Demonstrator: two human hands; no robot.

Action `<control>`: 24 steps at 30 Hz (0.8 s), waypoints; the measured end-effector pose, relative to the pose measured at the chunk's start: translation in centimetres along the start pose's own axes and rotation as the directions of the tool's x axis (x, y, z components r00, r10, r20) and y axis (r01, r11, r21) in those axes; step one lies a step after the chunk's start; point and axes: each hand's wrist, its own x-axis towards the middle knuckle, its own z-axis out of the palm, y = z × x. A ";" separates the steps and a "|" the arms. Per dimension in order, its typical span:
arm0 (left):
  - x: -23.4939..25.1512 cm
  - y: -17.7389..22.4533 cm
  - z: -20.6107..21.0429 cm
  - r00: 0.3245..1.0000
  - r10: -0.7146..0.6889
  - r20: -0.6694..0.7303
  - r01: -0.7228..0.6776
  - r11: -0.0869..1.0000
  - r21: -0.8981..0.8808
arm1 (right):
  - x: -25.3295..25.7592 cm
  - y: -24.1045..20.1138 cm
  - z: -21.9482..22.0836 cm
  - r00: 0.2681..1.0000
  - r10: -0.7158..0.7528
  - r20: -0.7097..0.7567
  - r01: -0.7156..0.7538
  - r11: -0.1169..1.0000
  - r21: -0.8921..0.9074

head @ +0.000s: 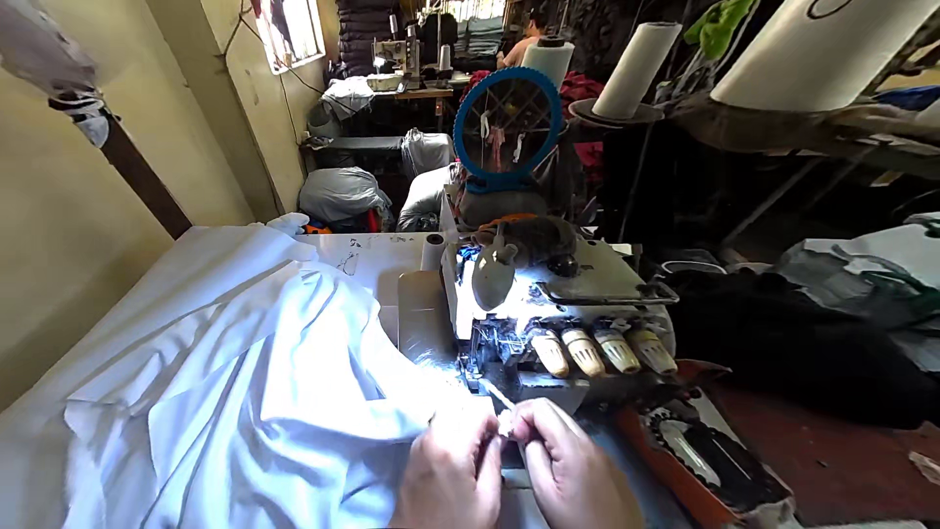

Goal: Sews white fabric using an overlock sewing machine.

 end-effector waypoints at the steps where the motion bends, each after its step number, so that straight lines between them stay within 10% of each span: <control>1: 0.6 -0.5 0.2 0.997 0.016 -0.073 -0.019 0.999 -0.031 | 0.1 0.1 -0.2 0.999 -0.021 -0.027 0.021 0.999 -0.027; 4: 2.3 -3.1 -0.8 0.975 0.090 -0.205 -0.071 0.993 0.099 | -0.4 0.5 -0.7 0.996 -0.071 -0.060 0.073 0.996 0.047; 13: 9.0 -5.6 -1.4 0.959 -0.197 0.205 0.048 0.823 0.567 | -4.9 6.4 4.0 0.999 -0.034 -0.026 0.037 0.992 0.120; 24: 13.6 -5.1 -1.2 0.961 -0.216 0.174 0.085 0.827 0.556 | -5.6 6.9 5.1 0.984 -0.119 -0.131 0.114 0.993 -0.045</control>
